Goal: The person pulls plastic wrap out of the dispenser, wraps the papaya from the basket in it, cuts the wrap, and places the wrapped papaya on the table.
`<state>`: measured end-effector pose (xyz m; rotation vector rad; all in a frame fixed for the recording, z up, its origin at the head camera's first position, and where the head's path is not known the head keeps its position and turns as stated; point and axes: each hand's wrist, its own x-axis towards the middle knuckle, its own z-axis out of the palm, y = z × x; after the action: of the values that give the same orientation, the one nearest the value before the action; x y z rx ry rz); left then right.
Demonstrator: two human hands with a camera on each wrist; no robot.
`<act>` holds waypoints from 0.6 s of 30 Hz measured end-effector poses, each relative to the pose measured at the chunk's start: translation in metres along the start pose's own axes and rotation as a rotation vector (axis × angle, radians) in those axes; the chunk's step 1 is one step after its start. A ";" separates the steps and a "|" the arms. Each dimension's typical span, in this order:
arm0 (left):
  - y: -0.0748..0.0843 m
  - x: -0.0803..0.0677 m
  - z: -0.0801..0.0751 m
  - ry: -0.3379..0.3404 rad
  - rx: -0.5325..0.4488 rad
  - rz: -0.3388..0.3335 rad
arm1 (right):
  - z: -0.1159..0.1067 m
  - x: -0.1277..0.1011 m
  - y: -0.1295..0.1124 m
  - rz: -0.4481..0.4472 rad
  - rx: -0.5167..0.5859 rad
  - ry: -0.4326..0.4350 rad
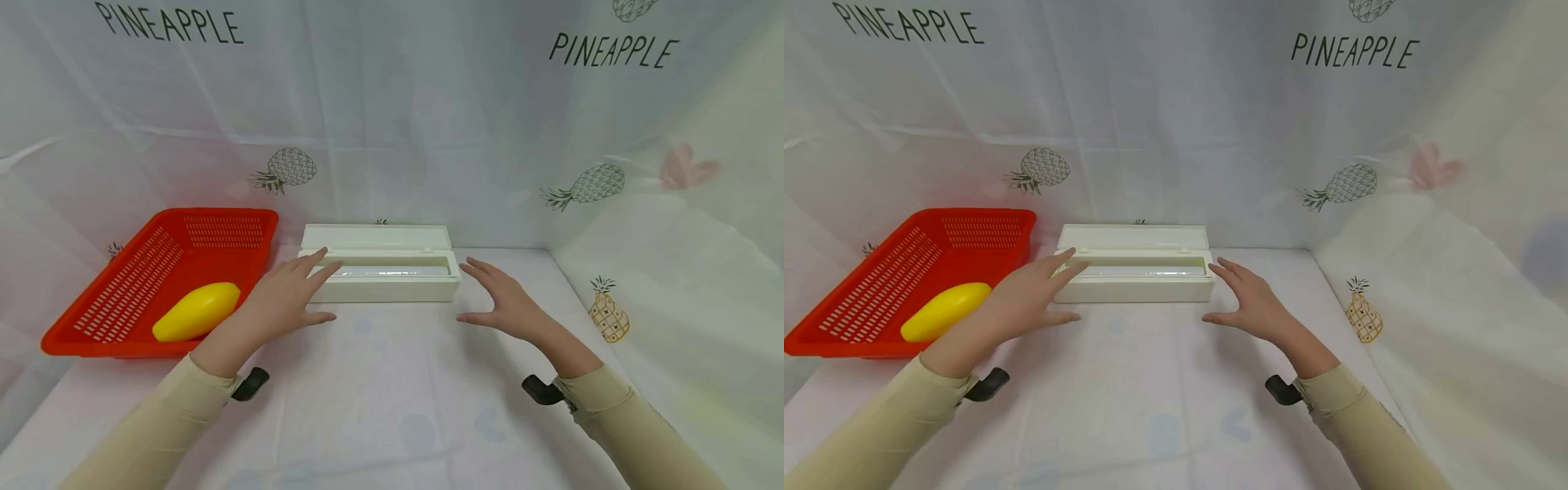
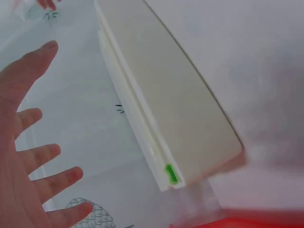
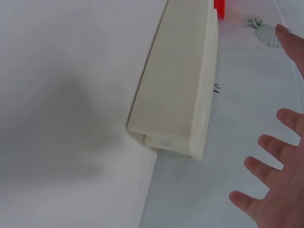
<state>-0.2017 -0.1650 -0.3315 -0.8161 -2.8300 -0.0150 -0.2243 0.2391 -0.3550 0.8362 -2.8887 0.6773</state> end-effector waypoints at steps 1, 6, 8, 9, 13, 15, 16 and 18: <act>0.000 0.003 -0.001 0.002 -0.021 -0.006 | -0.001 0.003 0.000 0.012 0.032 -0.003; 0.002 0.016 -0.002 -0.011 -0.107 -0.035 | -0.003 0.021 -0.001 0.059 0.187 -0.039; 0.003 0.021 -0.002 -0.032 -0.121 -0.047 | -0.002 0.029 -0.001 0.049 0.218 -0.061; 0.003 0.023 -0.002 -0.043 -0.130 -0.053 | -0.002 0.034 -0.001 0.040 0.230 -0.073; 0.002 0.030 0.000 -0.091 -0.165 -0.084 | 0.003 0.051 0.002 -0.008 0.245 -0.129; 0.001 0.032 0.000 -0.110 -0.182 -0.103 | 0.005 0.058 0.003 -0.020 0.241 -0.153; 0.000 0.033 0.001 -0.117 -0.191 -0.112 | 0.007 0.062 0.003 -0.024 0.239 -0.164; -0.001 0.034 0.000 -0.129 -0.205 -0.130 | 0.010 0.068 0.004 -0.029 0.237 -0.179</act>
<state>-0.2304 -0.1482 -0.3253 -0.6935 -3.0364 -0.2861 -0.2832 0.2044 -0.3535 1.0110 -2.9848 1.0070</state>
